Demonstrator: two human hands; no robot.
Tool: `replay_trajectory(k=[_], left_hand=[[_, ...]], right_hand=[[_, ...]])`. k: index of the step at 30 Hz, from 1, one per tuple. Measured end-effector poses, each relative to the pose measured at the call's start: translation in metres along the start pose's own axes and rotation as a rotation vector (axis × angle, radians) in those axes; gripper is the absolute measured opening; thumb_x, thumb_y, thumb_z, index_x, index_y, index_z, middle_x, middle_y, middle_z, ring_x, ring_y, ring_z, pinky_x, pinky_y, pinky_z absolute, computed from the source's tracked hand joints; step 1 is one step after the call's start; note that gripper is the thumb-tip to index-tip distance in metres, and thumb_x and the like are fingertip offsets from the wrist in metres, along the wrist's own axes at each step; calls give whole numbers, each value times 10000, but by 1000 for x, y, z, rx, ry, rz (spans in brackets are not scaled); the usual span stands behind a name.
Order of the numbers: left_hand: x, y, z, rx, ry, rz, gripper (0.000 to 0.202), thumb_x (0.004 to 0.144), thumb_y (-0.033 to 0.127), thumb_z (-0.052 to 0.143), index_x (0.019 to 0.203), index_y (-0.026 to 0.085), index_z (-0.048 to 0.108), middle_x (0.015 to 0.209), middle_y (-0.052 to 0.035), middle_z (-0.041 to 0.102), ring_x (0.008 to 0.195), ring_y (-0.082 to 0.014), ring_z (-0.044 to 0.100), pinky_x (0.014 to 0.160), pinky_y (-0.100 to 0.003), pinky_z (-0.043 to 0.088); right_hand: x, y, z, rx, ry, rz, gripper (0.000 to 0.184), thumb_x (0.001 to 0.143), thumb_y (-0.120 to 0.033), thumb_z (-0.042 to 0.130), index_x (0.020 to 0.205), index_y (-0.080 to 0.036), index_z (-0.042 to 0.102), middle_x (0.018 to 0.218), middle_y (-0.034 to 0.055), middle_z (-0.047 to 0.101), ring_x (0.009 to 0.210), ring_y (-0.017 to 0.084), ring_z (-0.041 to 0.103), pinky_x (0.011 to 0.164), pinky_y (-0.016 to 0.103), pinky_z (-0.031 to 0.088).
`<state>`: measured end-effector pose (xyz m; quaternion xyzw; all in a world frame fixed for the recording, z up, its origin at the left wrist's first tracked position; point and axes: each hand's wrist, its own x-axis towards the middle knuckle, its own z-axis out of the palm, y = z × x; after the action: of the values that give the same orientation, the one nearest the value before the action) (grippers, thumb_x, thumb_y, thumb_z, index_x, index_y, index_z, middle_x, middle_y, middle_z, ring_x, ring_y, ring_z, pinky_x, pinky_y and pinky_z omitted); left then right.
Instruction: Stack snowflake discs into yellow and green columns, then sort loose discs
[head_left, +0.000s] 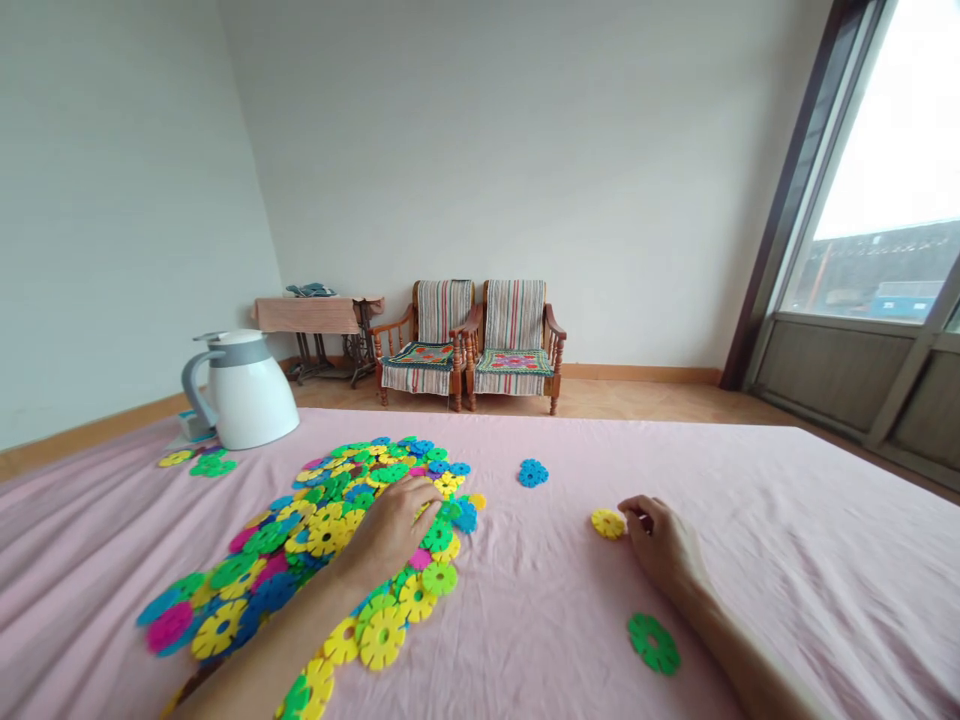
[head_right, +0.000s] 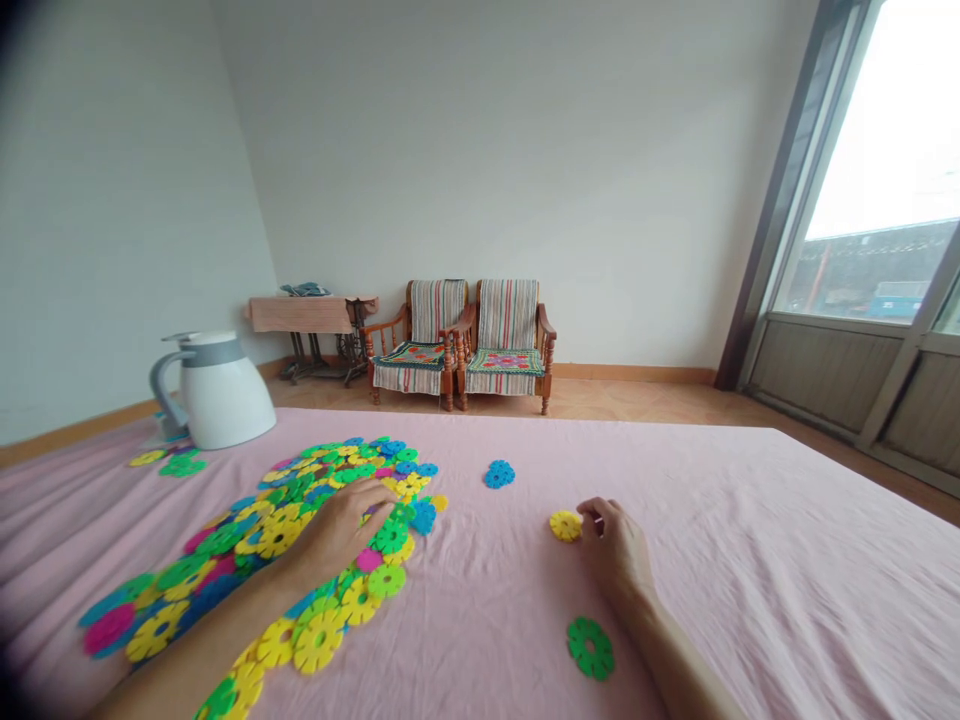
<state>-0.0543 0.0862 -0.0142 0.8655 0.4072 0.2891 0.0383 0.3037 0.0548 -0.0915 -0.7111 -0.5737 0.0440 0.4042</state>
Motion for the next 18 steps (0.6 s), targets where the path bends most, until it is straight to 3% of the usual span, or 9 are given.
replay_trajectory(k=[3,6,10,13,15,18], left_hand=[[2,5,-1,-184,3,-122,223,875,277,408,737,173,548,696,-7,555,688,-153,525,648,-260,417],[3,23,9,-434,-106,-194,218,844,302,423,691,166,497,621,25,492,567,-115,500,539,-217,397],[2,67,43,-575,-332,-244,146,756,249,483,655,158,536,554,32,491,514,-107,502,471,-191,367],[4,98,68,-717,-428,-299,159,740,247,496,708,141,609,590,4,560,489,-112,521,447,-194,390],[8,109,73,-734,-436,-301,223,762,243,480,858,138,652,676,-28,633,494,-118,543,459,-207,411],[15,106,60,-527,-357,-200,261,765,201,482,943,162,669,774,-40,673,571,-131,578,542,-225,430]], right_hand=[[-1,-1,-1,-9,3,-4,253,760,-272,388,775,-203,632,797,38,651,632,153,617,616,272,448],[-1,-2,-1,-9,-2,-2,259,761,-267,388,785,-198,637,805,42,652,634,153,617,617,270,450],[-1,-2,-1,-11,1,-4,250,762,-265,395,777,-205,638,797,39,655,642,155,617,623,270,452],[0,0,1,-10,2,-8,241,761,-257,397,769,-207,633,793,38,657,651,159,619,632,275,452],[1,4,2,-6,4,-15,235,756,-253,401,763,-208,632,782,35,655,640,158,615,623,276,449],[3,9,6,-5,-9,-26,240,763,-247,396,777,-202,632,780,34,650,634,156,606,619,277,445]])
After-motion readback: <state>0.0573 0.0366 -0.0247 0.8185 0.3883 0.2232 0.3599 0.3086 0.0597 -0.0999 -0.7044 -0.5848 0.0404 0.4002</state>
